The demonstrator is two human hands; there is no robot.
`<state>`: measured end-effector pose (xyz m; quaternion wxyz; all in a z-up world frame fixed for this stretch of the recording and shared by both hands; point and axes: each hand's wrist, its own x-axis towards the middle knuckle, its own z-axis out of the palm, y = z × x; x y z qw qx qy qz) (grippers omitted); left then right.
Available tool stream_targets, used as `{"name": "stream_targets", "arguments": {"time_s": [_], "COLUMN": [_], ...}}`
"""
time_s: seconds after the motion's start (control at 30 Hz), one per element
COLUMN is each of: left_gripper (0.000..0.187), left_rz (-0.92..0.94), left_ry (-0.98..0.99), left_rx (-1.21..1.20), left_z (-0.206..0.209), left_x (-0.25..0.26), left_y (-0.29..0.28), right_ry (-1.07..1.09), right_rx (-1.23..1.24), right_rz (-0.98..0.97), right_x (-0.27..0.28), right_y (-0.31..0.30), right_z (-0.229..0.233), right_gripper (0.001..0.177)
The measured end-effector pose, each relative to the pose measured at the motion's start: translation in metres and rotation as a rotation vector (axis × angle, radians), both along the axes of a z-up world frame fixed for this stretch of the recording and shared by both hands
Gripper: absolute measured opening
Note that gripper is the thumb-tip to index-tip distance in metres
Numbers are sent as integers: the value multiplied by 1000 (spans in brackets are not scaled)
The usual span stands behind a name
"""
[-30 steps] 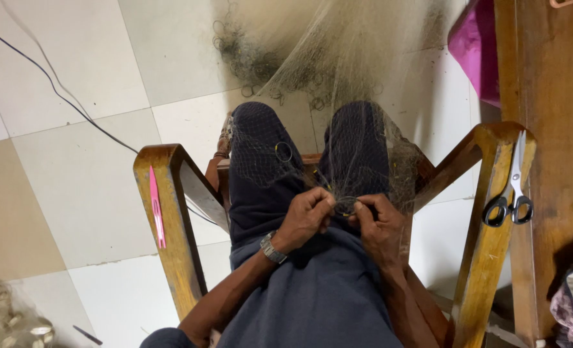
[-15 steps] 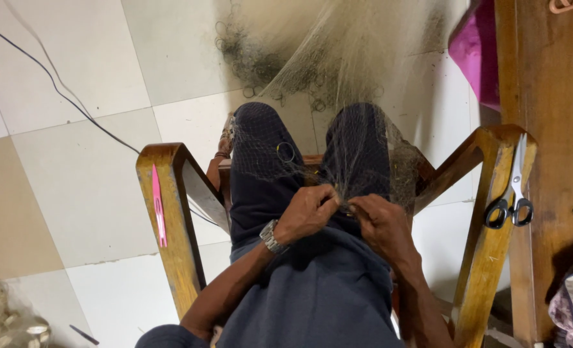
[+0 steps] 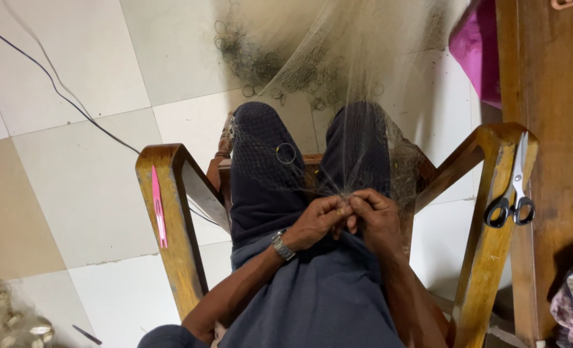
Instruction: Repairing or assembling a large fishing net by manipulating the mesh and attaching components
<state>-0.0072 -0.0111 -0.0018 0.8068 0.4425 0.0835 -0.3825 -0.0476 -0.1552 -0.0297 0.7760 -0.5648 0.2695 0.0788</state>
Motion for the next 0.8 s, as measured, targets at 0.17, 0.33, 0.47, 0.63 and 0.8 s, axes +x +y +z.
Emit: {"name": "stream_targets", "arguments": {"time_s": [0.17, 0.33, 0.47, 0.63, 0.8], "left_gripper": [10, 8, 37, 28, 19], "left_rz": [123, 270, 209, 344, 416], "left_ry": [-139, -43, 114, 17, -426], "left_rx": [161, 97, -107, -53, 319], "left_z": [-61, -53, -31, -7, 48], "left_x": [-8, 6, 26, 41, 41], "left_y": [6, 10, 19, 38, 79], "right_ry": [46, 49, -396, -366, -380], "right_rx": [-71, -399, -586, -617, -1005], "right_rz": [128, 400, 879, 1223, 616], "right_x": [7, 6, 6, -6, 8], "right_y": [-4, -25, -23, -27, -27], "right_z": [31, 48, 85, 88, 56], "right_gripper": [14, 15, 19, 31, 28]}}
